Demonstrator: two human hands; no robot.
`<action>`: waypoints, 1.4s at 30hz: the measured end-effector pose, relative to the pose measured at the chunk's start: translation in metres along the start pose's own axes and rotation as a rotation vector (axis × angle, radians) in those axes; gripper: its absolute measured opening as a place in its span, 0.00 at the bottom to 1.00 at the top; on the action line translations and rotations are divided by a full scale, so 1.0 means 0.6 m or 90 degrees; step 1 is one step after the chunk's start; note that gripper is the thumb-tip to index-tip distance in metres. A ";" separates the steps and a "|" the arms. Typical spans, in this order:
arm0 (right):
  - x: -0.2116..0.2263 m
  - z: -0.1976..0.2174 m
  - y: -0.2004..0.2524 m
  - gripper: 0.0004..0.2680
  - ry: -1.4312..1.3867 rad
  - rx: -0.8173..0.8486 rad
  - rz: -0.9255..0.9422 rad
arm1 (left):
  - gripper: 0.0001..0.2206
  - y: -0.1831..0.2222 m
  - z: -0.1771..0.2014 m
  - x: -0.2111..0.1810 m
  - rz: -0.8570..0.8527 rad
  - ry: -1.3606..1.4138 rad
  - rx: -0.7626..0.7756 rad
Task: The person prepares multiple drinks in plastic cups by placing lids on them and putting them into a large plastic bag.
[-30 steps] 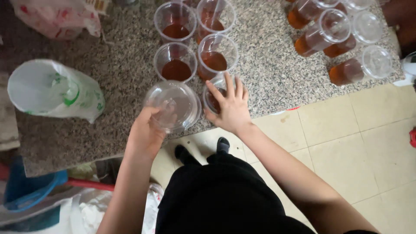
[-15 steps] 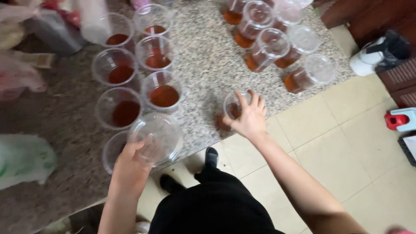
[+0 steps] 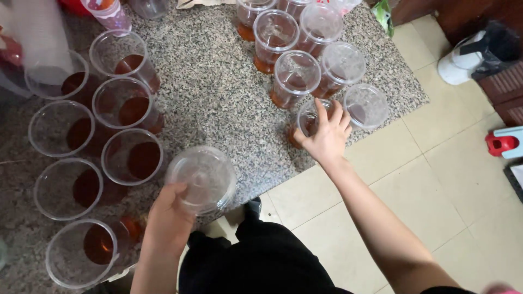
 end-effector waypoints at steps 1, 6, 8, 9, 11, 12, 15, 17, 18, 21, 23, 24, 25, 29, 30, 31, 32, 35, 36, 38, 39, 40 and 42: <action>0.002 0.000 -0.003 0.36 0.006 0.010 0.000 | 0.24 0.005 -0.020 0.001 0.001 -0.035 0.012; 0.007 0.005 0.001 0.36 0.025 -0.031 0.042 | 0.05 -0.031 0.014 0.033 -0.060 0.009 0.012; 0.014 0.018 0.011 0.40 0.017 0.017 0.052 | 0.10 -0.028 0.014 0.031 -0.043 -0.018 0.019; 0.034 0.048 0.016 0.40 0.009 0.018 0.061 | 0.10 -0.022 -0.002 0.032 -0.051 -0.014 0.011; 0.079 0.105 0.033 0.32 -0.239 0.069 0.045 | 0.31 -0.010 -0.024 0.027 -0.145 -0.185 -0.036; 0.117 0.131 0.042 0.32 -0.247 0.070 0.053 | 0.31 0.004 -0.037 0.010 -0.154 -0.183 -0.043; 0.220 0.198 0.072 0.34 -0.510 0.123 0.207 | 0.40 0.016 -0.044 -0.020 -0.139 -0.299 0.001; 0.278 0.220 0.097 0.48 -0.511 0.305 0.296 | 0.31 -0.011 -0.007 -0.016 -0.260 -0.261 0.096; 0.298 0.219 0.100 0.48 -0.511 0.307 0.301 | 0.31 -0.014 0.003 -0.023 -0.262 -0.258 0.092; 0.353 0.218 0.102 0.52 -0.516 0.363 0.281 | 0.33 -0.021 0.022 -0.053 -0.197 -0.309 0.120; 0.377 0.218 0.105 0.52 -0.532 0.359 0.270 | 0.32 -0.011 0.030 -0.075 -0.212 -0.302 0.158; 0.385 0.216 0.109 0.52 -0.530 0.363 0.271 | 0.32 -0.006 0.034 -0.086 -0.210 -0.298 0.155; 0.392 0.215 0.112 0.50 -0.573 0.332 0.268 | 0.31 0.000 0.037 -0.096 -0.210 -0.303 0.182; 0.416 0.205 0.121 0.46 -0.672 0.314 0.247 | 0.29 0.018 0.055 -0.125 -0.230 -0.348 0.194; 0.424 0.208 0.126 0.46 -0.671 0.316 0.245 | 0.29 0.027 0.054 -0.135 -0.227 -0.347 0.193; 0.431 0.211 0.131 0.45 -0.699 0.316 0.239 | 0.28 0.036 0.052 -0.145 -0.225 -0.332 0.225; 0.439 0.214 0.136 0.44 -0.726 0.315 0.232 | 0.28 0.044 0.050 -0.155 -0.223 -0.317 0.256; 0.456 0.221 0.141 0.43 -0.739 0.320 0.230 | 0.28 0.050 0.055 -0.170 -0.241 -0.305 0.263; 0.462 0.220 0.143 0.43 -0.737 0.321 0.228 | 0.28 0.050 0.060 -0.174 -0.238 -0.304 0.263; 0.474 0.218 0.146 0.42 -0.775 0.314 0.213 | 0.30 0.050 0.068 -0.183 -0.246 -0.298 0.290; 0.477 0.219 0.149 0.42 -0.774 0.315 0.211 | 0.30 0.049 0.071 -0.186 -0.244 -0.297 0.291; 0.481 0.221 0.152 0.43 -0.781 0.313 0.204 | 0.29 0.048 0.074 -0.189 -0.250 -0.290 0.316; 0.489 0.226 0.154 0.43 -0.788 0.311 0.193 | 0.29 0.044 0.083 -0.194 -0.254 -0.283 0.343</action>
Point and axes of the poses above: each hand's wrist, its own y-axis away from the middle knuckle, its own z-axis out of the back of the hand, x = y × z, the point moved 1 cm from there along -y, towards the middle knuckle, and after that the axes turned 10 degrees about y, right-handed, at the moved point
